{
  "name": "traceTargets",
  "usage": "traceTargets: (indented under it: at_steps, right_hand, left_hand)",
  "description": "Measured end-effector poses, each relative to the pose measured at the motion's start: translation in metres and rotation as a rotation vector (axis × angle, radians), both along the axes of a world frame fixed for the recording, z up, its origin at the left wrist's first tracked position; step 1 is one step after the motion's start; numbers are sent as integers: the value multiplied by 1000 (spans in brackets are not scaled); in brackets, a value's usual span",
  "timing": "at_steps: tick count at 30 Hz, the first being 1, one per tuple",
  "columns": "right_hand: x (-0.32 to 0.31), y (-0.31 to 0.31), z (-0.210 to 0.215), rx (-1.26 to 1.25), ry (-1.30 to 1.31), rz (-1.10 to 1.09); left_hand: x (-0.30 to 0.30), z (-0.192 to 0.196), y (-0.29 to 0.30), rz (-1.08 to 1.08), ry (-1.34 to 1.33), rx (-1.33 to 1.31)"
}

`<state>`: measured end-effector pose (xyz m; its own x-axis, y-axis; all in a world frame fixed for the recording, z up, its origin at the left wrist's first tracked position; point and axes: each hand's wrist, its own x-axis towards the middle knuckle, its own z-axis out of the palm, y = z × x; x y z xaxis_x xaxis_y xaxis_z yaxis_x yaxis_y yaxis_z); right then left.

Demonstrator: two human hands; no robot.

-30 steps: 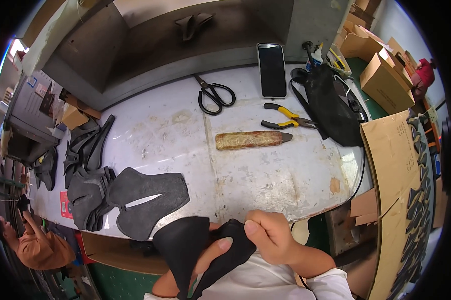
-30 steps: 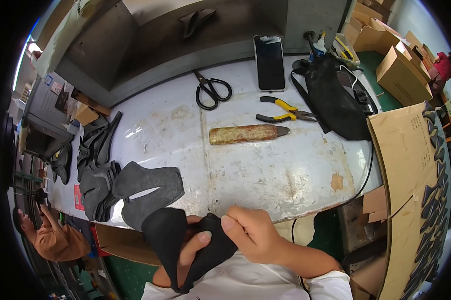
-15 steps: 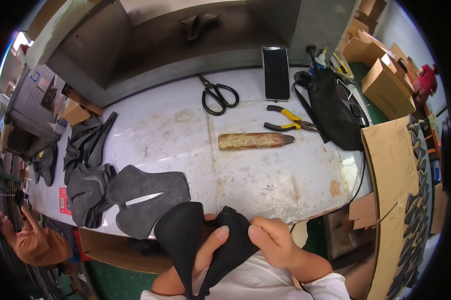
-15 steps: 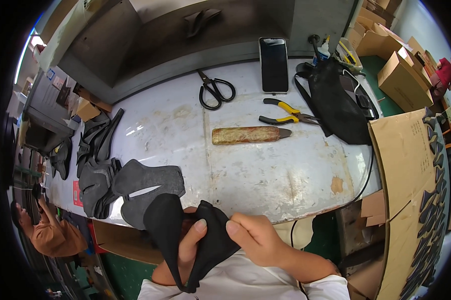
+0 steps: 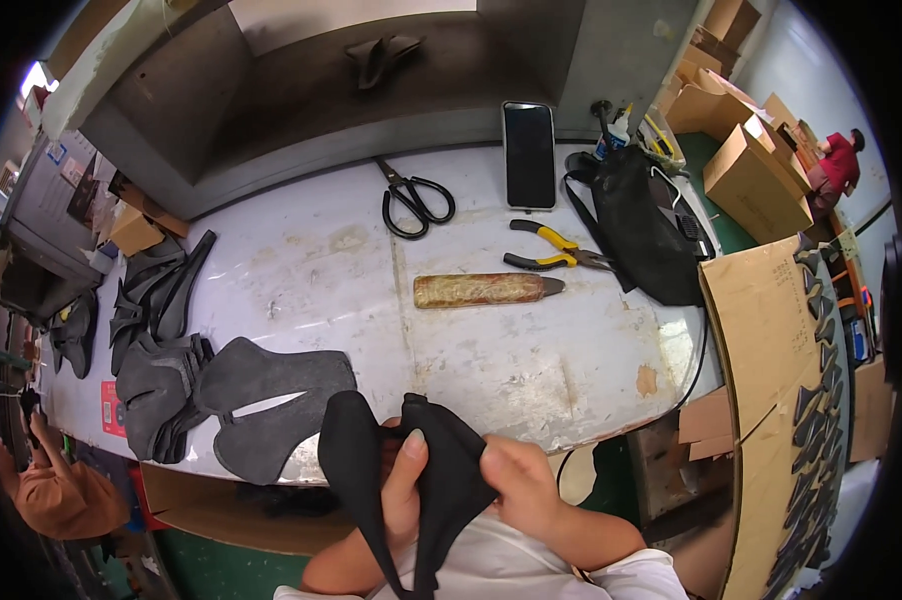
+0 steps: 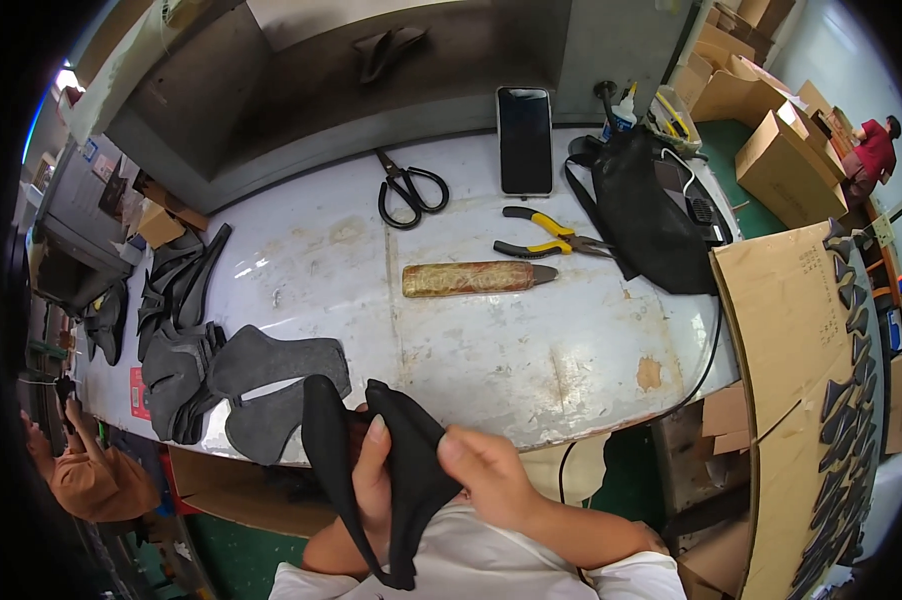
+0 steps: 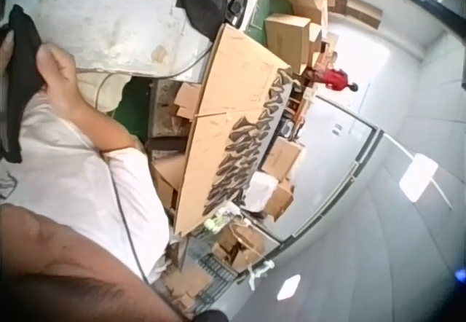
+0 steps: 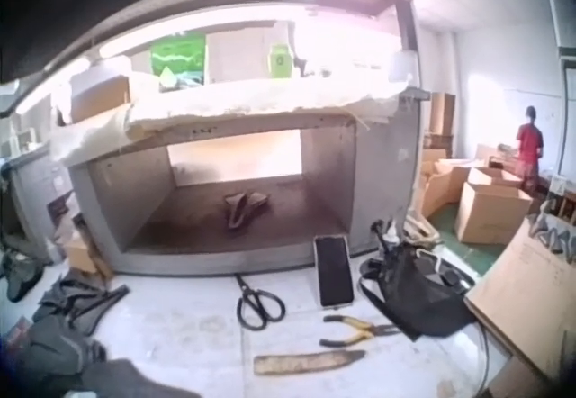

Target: Inspecting and aligning fabric covers for bicycle saddle components at a manufacturing workbench.

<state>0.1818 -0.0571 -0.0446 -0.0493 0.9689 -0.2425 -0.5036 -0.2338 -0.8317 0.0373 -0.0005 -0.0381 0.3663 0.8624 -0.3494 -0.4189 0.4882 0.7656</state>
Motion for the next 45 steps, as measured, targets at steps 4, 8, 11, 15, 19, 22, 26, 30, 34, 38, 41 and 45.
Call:
traceTargets:
  at_steps: [4,8,11,15,19,22,26,30,34,38,41,45]
  right_hand:
    - [-6,-6,-10,4,151,-125]
    - [2,-7,-8,228,-404,-193]
    - [4,-2,7,48,168,-288]
    - [29,-7,1,130,213,-224]
    - [60,-4,4,280,-394,54]
    - [49,13,10,375,-892,-125]
    - [26,-1,18,528,-1005,-367]
    - [-5,-6,36,408,-729,48]
    - [-6,-7,15,409,-788,-35]
    - [-1,-2,16,511,-891,-77]
    - [3,-5,16,537,-947,-57]
    - [8,-11,13,520,-927,44]
  left_hand:
    - [6,-16,-5,70,46,83]
    - [10,-16,-7,99,47,171]
    - [-1,-21,-1,-38,168,581]
    - [-45,-37,23,-75,-256,84]
    - [-56,10,37,-163,382,722]
    - [-46,24,36,-11,603,867]
    - [-42,26,42,98,670,980]
    - [-31,22,33,95,592,1048]
    - [-14,24,30,34,546,1242]
    - [-17,38,33,-85,668,1038]
    - [-27,35,35,-347,435,725]
    - [-25,13,34,-496,-172,-38]
